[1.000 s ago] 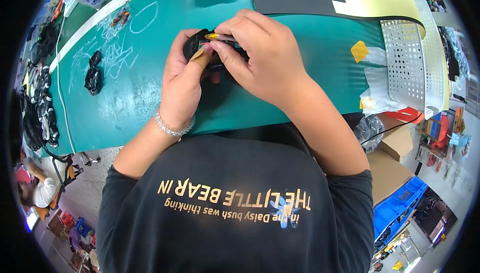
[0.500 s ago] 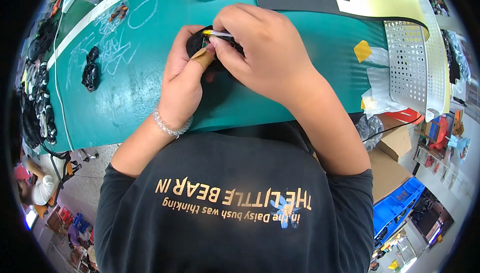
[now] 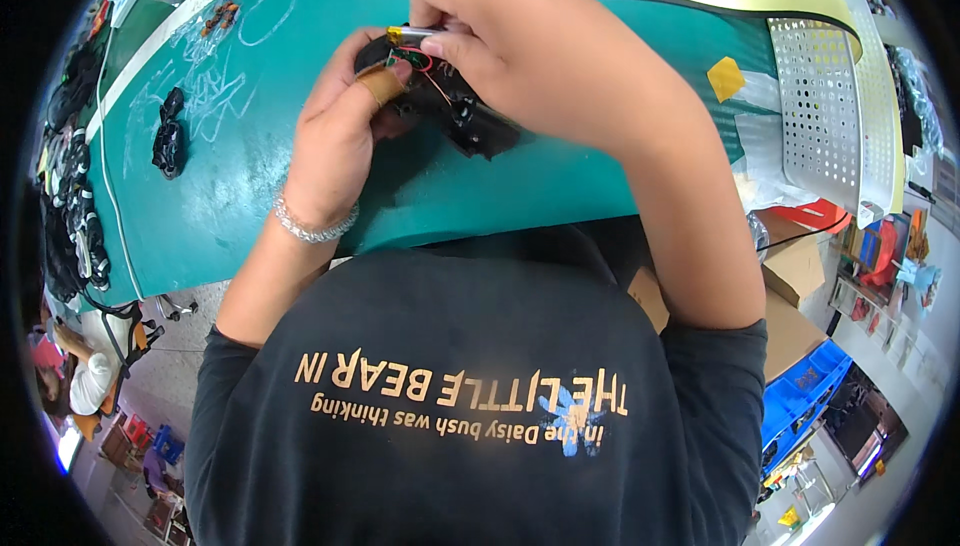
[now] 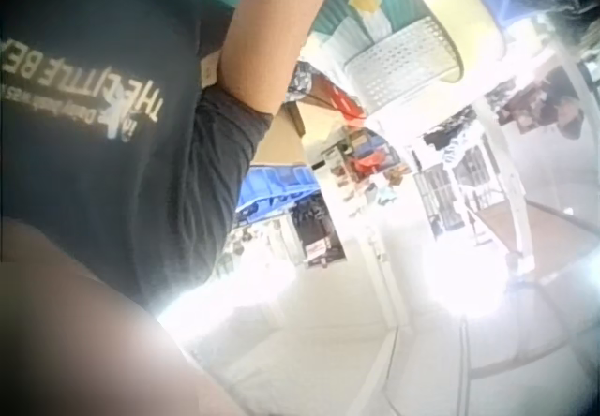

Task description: The person assembles small electronic components on a green workbench. They connect wires to a black plastic housing, apply adhesive tape to secure the connections, and place the finished units into a white plastic basket. The process is repeated for multiple units throughout the clip.

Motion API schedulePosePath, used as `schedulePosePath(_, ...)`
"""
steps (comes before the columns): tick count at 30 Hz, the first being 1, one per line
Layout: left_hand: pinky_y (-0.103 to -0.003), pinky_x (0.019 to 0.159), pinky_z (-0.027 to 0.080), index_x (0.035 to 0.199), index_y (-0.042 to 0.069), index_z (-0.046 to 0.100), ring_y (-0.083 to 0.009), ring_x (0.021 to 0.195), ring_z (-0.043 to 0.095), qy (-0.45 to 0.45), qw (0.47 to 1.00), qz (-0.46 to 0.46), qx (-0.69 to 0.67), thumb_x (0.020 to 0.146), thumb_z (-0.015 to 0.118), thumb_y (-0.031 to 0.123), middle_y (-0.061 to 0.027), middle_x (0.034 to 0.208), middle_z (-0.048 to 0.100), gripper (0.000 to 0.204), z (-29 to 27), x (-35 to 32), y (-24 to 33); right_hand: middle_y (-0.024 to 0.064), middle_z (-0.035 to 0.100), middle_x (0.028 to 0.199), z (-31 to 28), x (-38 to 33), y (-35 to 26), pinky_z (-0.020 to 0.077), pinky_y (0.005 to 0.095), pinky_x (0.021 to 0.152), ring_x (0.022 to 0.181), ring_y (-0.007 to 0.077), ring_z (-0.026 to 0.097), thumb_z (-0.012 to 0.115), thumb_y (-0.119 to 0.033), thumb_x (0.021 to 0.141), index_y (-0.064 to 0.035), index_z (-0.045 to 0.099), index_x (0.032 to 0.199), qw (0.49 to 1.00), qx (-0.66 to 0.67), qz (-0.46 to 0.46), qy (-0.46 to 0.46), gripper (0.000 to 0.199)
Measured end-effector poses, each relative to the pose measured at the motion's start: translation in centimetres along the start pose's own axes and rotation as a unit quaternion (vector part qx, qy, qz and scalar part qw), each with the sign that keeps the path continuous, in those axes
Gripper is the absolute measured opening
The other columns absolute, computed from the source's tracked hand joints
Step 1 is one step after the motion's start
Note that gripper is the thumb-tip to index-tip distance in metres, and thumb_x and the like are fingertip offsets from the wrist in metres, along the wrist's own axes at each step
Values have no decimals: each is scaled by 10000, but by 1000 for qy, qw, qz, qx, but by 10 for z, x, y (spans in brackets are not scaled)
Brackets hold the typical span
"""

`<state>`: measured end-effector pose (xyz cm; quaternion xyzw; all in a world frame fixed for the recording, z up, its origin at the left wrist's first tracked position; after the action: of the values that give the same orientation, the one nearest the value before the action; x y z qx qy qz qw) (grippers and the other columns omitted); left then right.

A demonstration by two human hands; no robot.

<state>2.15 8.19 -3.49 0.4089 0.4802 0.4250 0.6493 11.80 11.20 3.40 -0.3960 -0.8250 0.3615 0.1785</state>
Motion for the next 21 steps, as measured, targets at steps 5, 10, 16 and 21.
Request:
schedulePosePath(5, -203, 573, 396, 1057, 16, 502, -79, 648, 498, -45, 995, -45, -80, 850, 483, 135, -18, 857, 555, 240, -2, 4, -11, 143, 531, 629, -9, 11, -19, 411, 290, 523, 557, 184, 513, 564, 0, 789, 34, 500, 786, 997, 69, -14, -18, 73)
schedulePosePath(10, -214, 508, 331, 1050, 4, 499, -80, 535, 396, -61, 983, -69, -161, 850, 471, 133, -18, 737, 505, 240, -3, 8, -14, 135, 511, 607, -5, 17, -13, 399, 293, 513, 544, 177, 500, 562, -17, 800, 29, 492, 787, 996, 82, -35, -7, 85)
schedulePosePath(16, -211, 482, 276, 976, 33, 505, -72, 503, 326, -99, 969, -69, -216, 864, 447, 171, 8, 637, 432, 187, -2, 10, -17, 1, 520, 709, 19, 17, 24, 397, 203, 573, 664, 23, 460, 513, 2, 864, 16, 485, 835, 990, 140, 20, -5, 42)
schedulePosePath(21, -215, 483, 300, 982, 51, 488, -72, 489, 340, -77, 968, -82, -223, 854, 481, 172, 3, 636, 444, 176, -4, 11, -17, 43, 474, 608, 32, 13, 38, 362, 236, 505, 560, 58, 411, 548, -26, 842, 9, 484, 822, 943, 322, 16, 82, 75)
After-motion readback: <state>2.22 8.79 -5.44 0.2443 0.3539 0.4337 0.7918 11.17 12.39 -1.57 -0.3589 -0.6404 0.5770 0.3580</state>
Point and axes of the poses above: each hand's wrist, its own x-axis towards the middle knuckle, its own z-axis out of the palm, y = z × x, the point moved 9 cm from there along x, towards the middle knuckle
